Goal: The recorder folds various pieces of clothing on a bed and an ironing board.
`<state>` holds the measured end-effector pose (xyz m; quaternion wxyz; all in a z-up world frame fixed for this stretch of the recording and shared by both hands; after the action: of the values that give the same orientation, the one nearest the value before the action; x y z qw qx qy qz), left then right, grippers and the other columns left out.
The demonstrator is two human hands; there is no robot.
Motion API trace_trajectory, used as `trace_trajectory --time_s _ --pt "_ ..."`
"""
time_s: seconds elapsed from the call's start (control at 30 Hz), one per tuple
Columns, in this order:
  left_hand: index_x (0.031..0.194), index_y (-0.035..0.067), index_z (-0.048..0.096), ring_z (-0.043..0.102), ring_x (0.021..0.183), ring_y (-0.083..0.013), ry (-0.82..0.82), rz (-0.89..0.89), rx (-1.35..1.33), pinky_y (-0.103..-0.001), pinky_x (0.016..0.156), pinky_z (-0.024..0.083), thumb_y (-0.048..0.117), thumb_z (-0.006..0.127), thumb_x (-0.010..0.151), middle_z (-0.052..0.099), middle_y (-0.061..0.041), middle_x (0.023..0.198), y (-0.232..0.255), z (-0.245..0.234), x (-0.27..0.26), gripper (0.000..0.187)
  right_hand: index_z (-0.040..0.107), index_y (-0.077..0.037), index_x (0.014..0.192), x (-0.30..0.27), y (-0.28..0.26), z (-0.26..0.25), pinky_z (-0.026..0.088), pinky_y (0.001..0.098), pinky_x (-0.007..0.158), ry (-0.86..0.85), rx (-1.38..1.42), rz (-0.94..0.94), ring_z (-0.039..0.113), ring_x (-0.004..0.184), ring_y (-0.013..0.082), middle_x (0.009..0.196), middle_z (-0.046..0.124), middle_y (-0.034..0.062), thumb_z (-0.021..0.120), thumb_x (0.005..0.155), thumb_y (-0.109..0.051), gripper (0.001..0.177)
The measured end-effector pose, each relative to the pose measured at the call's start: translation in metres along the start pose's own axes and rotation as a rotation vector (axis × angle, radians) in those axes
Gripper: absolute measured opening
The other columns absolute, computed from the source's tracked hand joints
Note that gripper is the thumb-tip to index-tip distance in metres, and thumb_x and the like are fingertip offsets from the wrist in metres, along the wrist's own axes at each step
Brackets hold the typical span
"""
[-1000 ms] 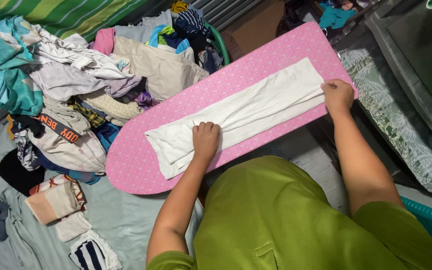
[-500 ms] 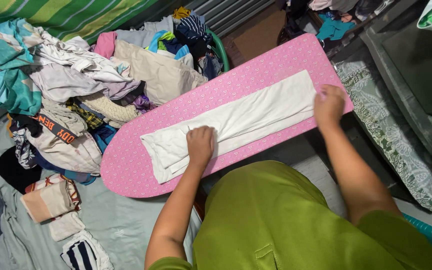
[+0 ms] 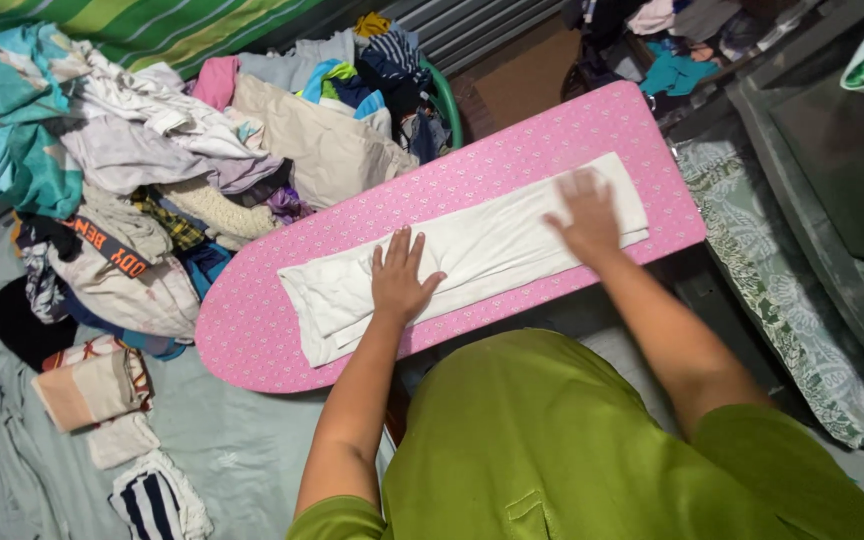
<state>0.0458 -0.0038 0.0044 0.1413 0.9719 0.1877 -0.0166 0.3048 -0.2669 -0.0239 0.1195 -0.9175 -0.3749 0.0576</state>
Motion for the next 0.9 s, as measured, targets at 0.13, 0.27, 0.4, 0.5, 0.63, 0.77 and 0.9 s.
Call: trace_trajectory --time_s 0.13,0.27,0.4,0.5,0.63,0.77,0.9 --pt "0.16 0.017 0.032 0.018 0.157 -0.0244 -0.013 -0.012 -0.002 -0.053 0.125 0.009 0.067 0.054 0.091 0.022 -0.01 0.169 -0.003 0.005 -0.001 0.088 0.036 -0.01 0.161 -0.007 0.016 -0.02 0.004 0.061 0.123 0.058 0.032 0.029 0.016 0.158 0.0306 0.169 0.025 0.0178 0.048 0.102 -0.053 0.074" --pt "0.154 0.014 0.041 0.027 0.151 -0.0273 0.099 0.049 -0.012 -0.055 0.121 0.014 0.06 0.059 0.091 0.032 -0.013 0.163 -0.004 0.013 0.001 0.08 0.038 -0.009 0.16 -0.003 0.022 -0.018 0.003 0.0599 0.123 0.047 0.054 0.033 0.015 0.158 0.0317 0.169 0.024 0.0182 0.048 0.104 -0.051 0.071" --pt "0.12 0.013 0.064 0.051 0.127 -0.0304 0.259 0.227 -0.112 -0.053 0.11 0.033 0.04 0.069 0.091 0.057 -0.013 0.131 0.014 -0.002 -0.008 0.04 0.047 -0.005 0.156 -0.023 0.045 -0.009 0.016 0.0553 0.125 0.209 0.108 0.219 0.022 0.158 0.035 0.168 0.033 0.0227 0.063 0.101 -0.039 0.067" --pt "0.098 0.014 0.069 0.058 0.106 -0.0278 0.236 0.364 -0.171 -0.047 0.096 0.043 0.028 0.072 0.088 0.063 -0.007 0.104 0.029 -0.002 -0.012 0.018 0.051 -0.004 0.155 -0.045 0.049 -0.03 0.029 0.0537 0.126 0.21 0.184 0.514 0.034 0.148 0.0365 0.156 0.047 0.0214 0.071 0.1 -0.041 0.069" --pt "0.098 0.014 0.069 0.058 0.099 -0.0251 0.251 0.435 -0.127 -0.043 0.092 0.044 0.021 0.072 0.088 0.063 -0.003 0.098 0.03 0.008 -0.015 0.012 0.06 -0.003 0.139 -0.042 0.051 -0.045 0.038 0.0579 0.108 0.119 0.104 0.636 0.047 0.133 0.043 0.139 0.057 0.0255 0.079 0.088 -0.044 0.068" --pt "0.1 0.013 0.069 0.059 0.098 -0.0267 0.233 0.424 -0.205 -0.044 0.091 0.044 0.022 0.073 0.089 0.064 -0.006 0.098 0.039 -0.013 -0.019 0.015 0.065 0.005 0.131 -0.026 0.1 -0.01 0.053 0.0514 0.09 -0.023 0.54 0.73 0.067 0.108 0.0419 0.115 0.071 0.0235 0.083 0.086 -0.026 0.057" --pt "0.112 0.009 0.07 0.062 0.106 -0.0302 0.292 0.239 -0.493 -0.044 0.093 0.048 0.025 0.069 0.093 0.067 -0.011 0.109 0.025 -0.031 -0.022 0.025 0.061 0.005 0.137 -0.011 0.076 -0.025 0.059 0.0402 0.082 -0.1 1.225 0.733 0.07 0.103 0.0314 0.116 0.072 0.0178 0.075 0.08 -0.002 0.059"
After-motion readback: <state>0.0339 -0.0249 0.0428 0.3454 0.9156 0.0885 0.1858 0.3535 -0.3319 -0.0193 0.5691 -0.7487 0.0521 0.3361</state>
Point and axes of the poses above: each hand's wrist, its own x-axis towards the middle knuckle, its own z-axis out of the palm, y = z × x, the point moved 2 cm from there along x, towards the middle knuckle
